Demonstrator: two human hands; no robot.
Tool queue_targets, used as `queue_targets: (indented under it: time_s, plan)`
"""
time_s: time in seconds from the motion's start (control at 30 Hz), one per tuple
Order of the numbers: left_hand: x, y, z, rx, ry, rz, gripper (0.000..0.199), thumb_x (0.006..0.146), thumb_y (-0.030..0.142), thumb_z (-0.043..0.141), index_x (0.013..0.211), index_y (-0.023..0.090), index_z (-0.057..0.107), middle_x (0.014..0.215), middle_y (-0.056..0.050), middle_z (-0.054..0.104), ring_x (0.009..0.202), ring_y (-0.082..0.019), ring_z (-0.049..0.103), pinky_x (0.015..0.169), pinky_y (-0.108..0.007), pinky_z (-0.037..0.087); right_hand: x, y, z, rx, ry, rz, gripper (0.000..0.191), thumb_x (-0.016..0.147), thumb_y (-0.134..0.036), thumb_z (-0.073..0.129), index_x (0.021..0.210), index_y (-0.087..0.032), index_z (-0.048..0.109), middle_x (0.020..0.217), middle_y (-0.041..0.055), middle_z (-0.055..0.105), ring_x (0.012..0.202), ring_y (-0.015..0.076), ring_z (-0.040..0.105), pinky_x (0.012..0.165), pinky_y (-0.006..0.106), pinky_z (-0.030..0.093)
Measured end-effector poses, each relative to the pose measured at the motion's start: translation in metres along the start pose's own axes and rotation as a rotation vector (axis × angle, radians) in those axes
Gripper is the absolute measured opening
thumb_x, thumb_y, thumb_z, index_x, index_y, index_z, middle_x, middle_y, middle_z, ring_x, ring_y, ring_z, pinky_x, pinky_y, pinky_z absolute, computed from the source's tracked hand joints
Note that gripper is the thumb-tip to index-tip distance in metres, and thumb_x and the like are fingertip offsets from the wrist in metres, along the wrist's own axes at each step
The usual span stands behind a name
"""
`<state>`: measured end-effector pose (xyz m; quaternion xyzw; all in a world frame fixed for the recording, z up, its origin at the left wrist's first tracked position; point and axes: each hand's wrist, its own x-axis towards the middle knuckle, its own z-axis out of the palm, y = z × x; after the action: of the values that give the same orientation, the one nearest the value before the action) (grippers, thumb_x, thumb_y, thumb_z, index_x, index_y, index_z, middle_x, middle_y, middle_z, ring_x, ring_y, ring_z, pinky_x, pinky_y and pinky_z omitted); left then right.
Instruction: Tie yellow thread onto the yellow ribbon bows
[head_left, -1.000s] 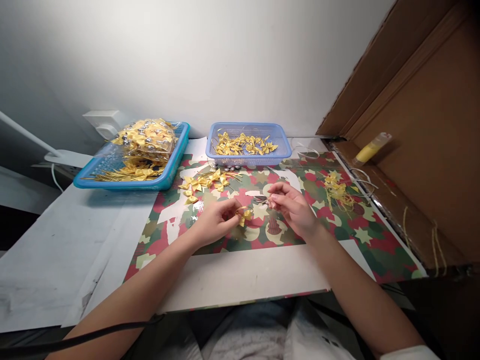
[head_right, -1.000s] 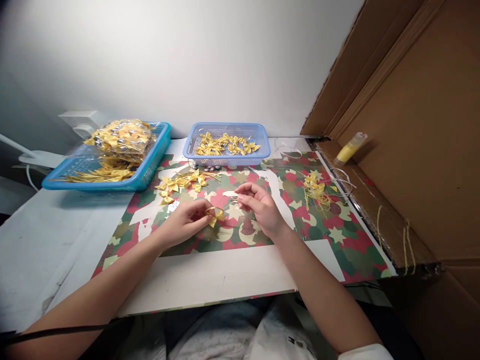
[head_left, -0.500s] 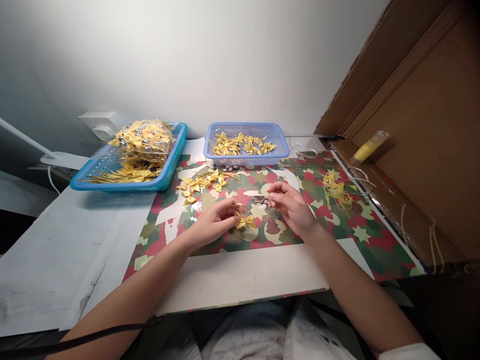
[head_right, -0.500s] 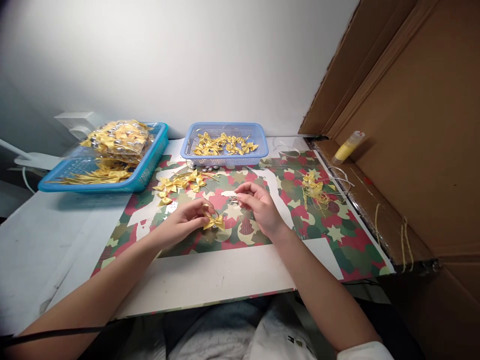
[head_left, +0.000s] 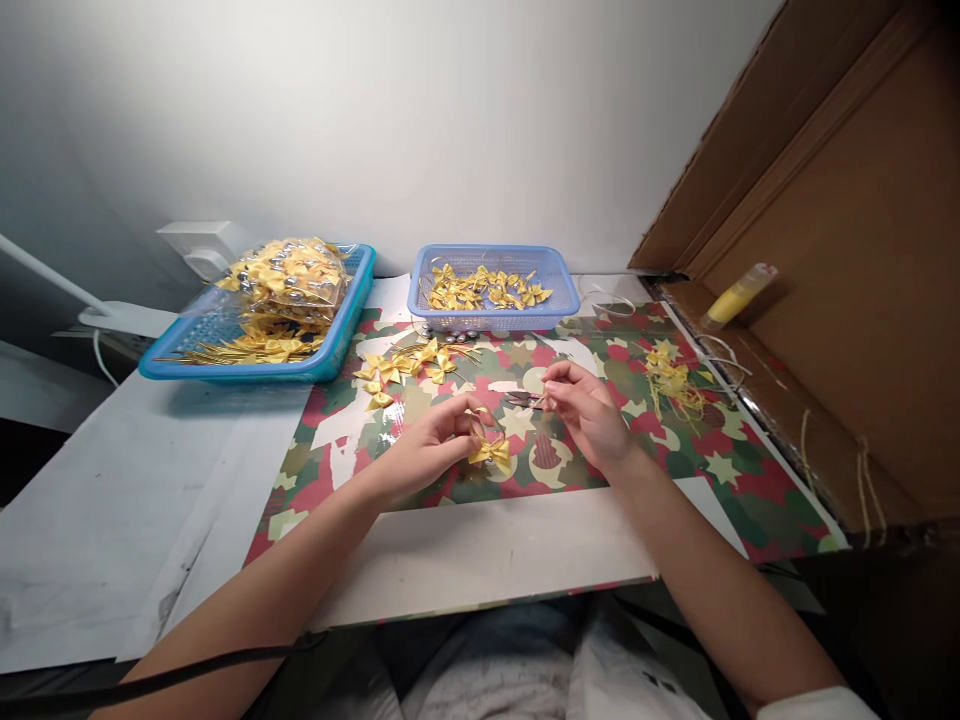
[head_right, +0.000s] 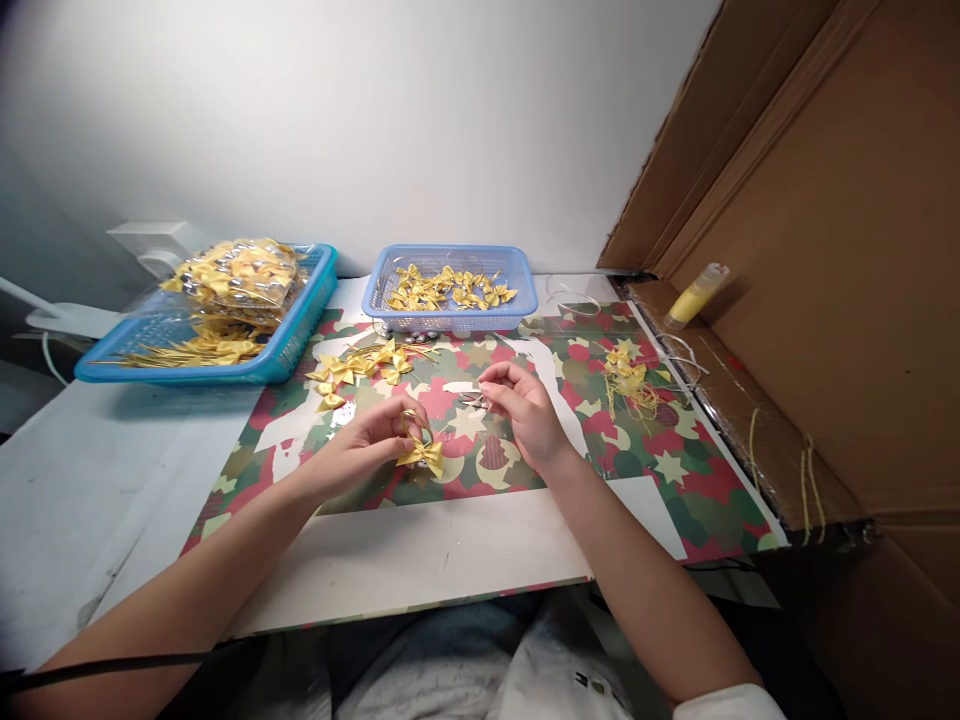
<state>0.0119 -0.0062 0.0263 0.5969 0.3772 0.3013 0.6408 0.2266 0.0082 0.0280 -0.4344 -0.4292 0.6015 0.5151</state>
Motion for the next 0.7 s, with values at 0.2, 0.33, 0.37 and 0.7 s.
queue_targets:
  time_s: [0.2, 0.33, 0.37, 0.7]
  plan:
    - [-0.002, -0.001, -0.001, 0.110, -0.007, 0.013, 0.014, 0.081, 0.020, 0.051, 0.095, 0.020, 0.050, 0.076, 0.002, 0.053, 0.064, -0.010, 0.048, 0.060, -0.022, 0.043, 0.000, 0.001, 0.000, 0.030, -0.003, 0.004, 0.019, 0.064, -0.031, 0.068, 0.075, -0.019, 0.058, 0.063, -0.0048, 0.049, 0.058, 0.0084, 0.044, 0.057, 0.023, 0.036]
    - [-0.002, -0.001, 0.000, 0.334, 0.023, 0.085, 0.014, 0.084, 0.021, 0.049, 0.098, 0.020, 0.051, 0.078, 0.002, 0.055, 0.068, -0.011, 0.051, 0.063, -0.023, 0.043, -0.001, 0.001, 0.000, 0.024, -0.004, 0.001, 0.019, 0.065, -0.032, 0.068, 0.075, -0.020, 0.058, 0.063, -0.0044, 0.049, 0.058, 0.0089, 0.043, 0.057, 0.024, 0.036]
    - [-0.002, -0.001, 0.000, 0.403, 0.025, 0.110, 0.014, 0.085, 0.022, 0.048, 0.098, 0.020, 0.051, 0.076, 0.002, 0.055, 0.067, -0.011, 0.050, 0.062, -0.023, 0.042, -0.001, 0.001, 0.000, 0.021, -0.005, -0.002, 0.019, 0.065, -0.032, 0.068, 0.075, -0.020, 0.058, 0.064, -0.0043, 0.049, 0.058, 0.0090, 0.043, 0.057, 0.024, 0.036]
    - [0.010, -0.012, -0.013, 1.398, 0.168, 0.476, 0.029, 0.085, 0.006, 0.041, 0.093, 0.021, 0.064, 0.093, -0.006, 0.069, 0.082, -0.021, 0.055, 0.071, -0.033, 0.038, -0.002, 0.005, 0.001, -0.123, -0.104, -0.098, 0.011, 0.072, -0.029, 0.063, 0.078, -0.020, 0.060, 0.068, -0.0020, 0.053, 0.061, 0.0102, 0.046, 0.058, 0.025, 0.039]
